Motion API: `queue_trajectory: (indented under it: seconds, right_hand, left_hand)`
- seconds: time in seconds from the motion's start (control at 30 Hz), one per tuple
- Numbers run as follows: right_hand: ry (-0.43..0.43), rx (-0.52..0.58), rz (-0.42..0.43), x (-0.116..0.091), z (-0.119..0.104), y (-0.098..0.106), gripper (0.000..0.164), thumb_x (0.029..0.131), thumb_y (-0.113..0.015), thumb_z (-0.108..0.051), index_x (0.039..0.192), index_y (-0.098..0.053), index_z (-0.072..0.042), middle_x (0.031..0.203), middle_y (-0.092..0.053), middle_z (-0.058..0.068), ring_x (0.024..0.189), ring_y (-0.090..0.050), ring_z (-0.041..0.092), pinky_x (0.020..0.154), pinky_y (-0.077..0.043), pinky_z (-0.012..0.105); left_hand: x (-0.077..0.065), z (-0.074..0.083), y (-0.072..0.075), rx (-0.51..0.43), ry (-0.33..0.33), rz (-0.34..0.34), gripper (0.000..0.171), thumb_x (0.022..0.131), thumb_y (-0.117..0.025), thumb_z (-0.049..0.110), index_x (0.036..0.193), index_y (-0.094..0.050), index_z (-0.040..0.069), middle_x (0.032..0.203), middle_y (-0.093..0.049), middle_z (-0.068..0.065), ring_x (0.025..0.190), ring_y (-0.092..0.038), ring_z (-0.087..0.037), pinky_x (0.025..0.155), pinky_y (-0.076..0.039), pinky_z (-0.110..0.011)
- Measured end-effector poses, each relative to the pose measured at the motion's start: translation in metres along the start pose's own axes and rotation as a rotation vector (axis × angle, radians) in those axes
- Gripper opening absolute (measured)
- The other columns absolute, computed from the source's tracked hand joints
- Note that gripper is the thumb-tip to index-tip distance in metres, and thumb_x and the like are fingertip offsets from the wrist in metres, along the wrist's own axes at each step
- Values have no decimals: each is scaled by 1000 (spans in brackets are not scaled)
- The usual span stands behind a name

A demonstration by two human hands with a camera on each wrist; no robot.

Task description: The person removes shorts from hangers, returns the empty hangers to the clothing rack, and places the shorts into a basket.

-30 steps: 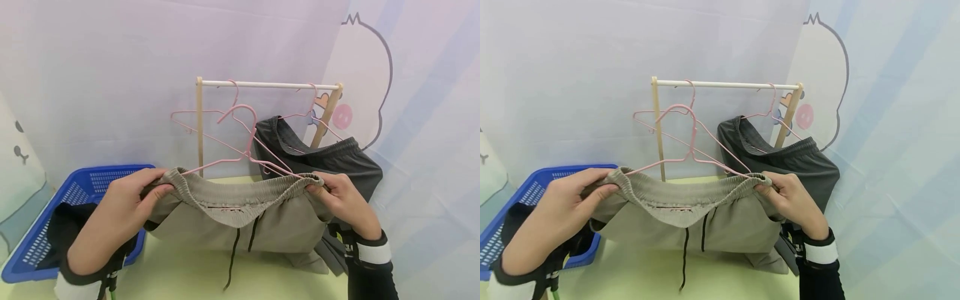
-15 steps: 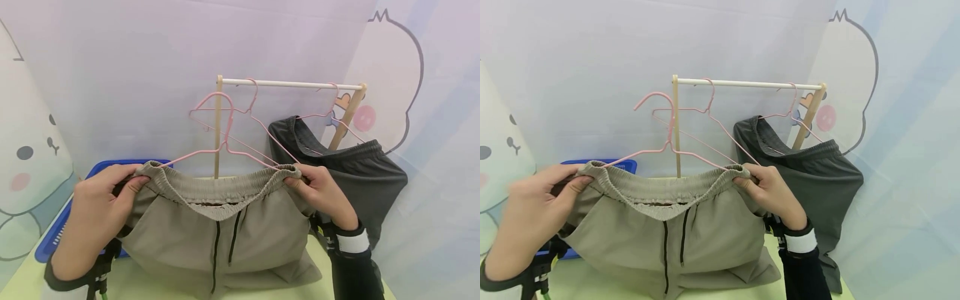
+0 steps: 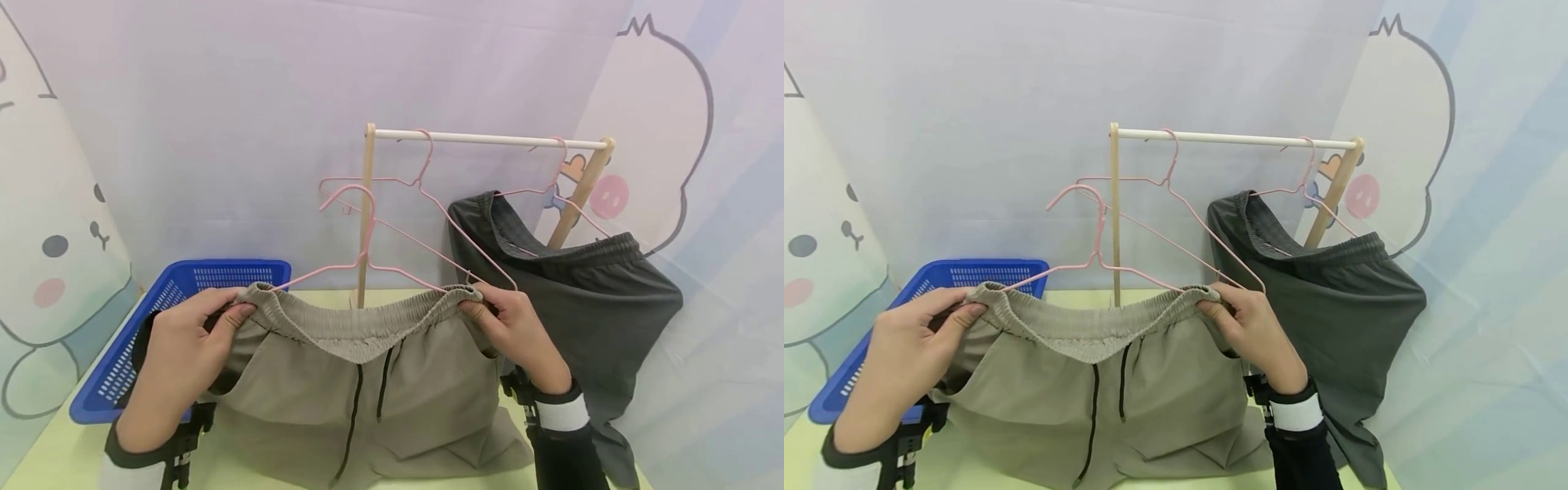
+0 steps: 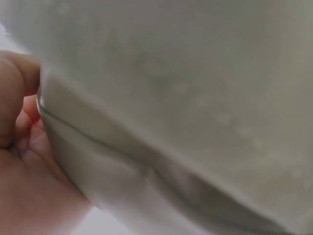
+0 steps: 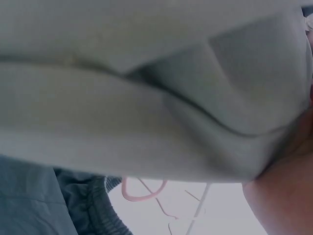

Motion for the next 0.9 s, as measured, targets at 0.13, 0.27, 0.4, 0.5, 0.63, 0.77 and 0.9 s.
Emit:
queue_trajectory:
  seconds: [0.13, 0.27, 0.4, 0.5, 0.63, 0.77, 0.9]
  right_hand:
    - [10, 13, 19, -2, 0, -2, 22, 94, -71, 2, 95, -67, -20, 68, -39, -10, 55, -35, 2, 52, -34, 20]
    - [16, 22, 22, -3, 2, -2, 23, 94, -70, 5, 96, -67, -18, 70, -39, -9, 57, -35, 2, 54, -35, 20]
    - [36, 10, 42, -5, 3, -3, 26, 93, -70, 6, 94, -64, -19, 67, -35, -9, 54, -30, 0, 51, -33, 19]
    - [58, 9, 75, -8, 5, -4, 29, 89, -71, 10, 95, -66, -17, 65, -35, -8, 53, -28, -1, 49, -31, 18]
    - [56, 17, 102, -12, 8, -6, 32, 86, -71, 13, 96, -68, -17, 66, -37, -7, 53, -28, -1, 49, -31, 18]
    - [39, 9, 102, -12, 10, -6, 32, 86, -72, 13, 94, -67, -18, 66, -37, -7, 53, -28, -1, 49, -30, 18]
    - [33, 9, 94, -10, 6, -7, 31, 87, -72, 11, 93, -67, -19, 65, -37, -7, 53, -29, -1, 49, -31, 18]
  left_hand:
    - [-2, -1, -1, -8, 9, -17, 27, 82, -81, -8, 107, -78, 2, 101, -78, -10, 75, -56, -3, 64, -39, -13]
    - [-4, -2, -3, -27, 14, -27, 27, 83, -80, -9, 107, -78, 3, 102, -78, -10, 84, -61, 0, 70, -41, -9]
    - [-4, -2, -5, -40, 15, -26, 26, 83, -80, -10, 106, -79, 2, 101, -78, -9, 90, -62, 4, 75, -42, -7]
    - [-4, -2, -5, -46, 17, -34, 26, 83, -80, -9, 107, -79, 2, 102, -77, -9, 92, -63, 2, 78, -43, -6]
    - [-3, 0, -6, -41, 22, -54, 26, 84, -80, -7, 108, -78, 3, 103, -77, -8, 93, -66, -4, 80, -43, -5]
    - [-2, 1, -6, -29, 21, -64, 25, 85, -80, -6, 108, -78, 3, 102, -77, -8, 89, -67, -9, 78, -43, -7]
    - [1, 5, -8, -23, 20, -90, 24, 87, -79, -4, 109, -78, 5, 103, -77, -7, 88, -67, -14, 77, -42, -7]
Point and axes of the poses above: each hand's wrist, its own x-axis towards the middle knuckle, its own y-axis out of the back of the hand, z = x × y, the point moved 1 cm from there along x, towards the middle knuckle
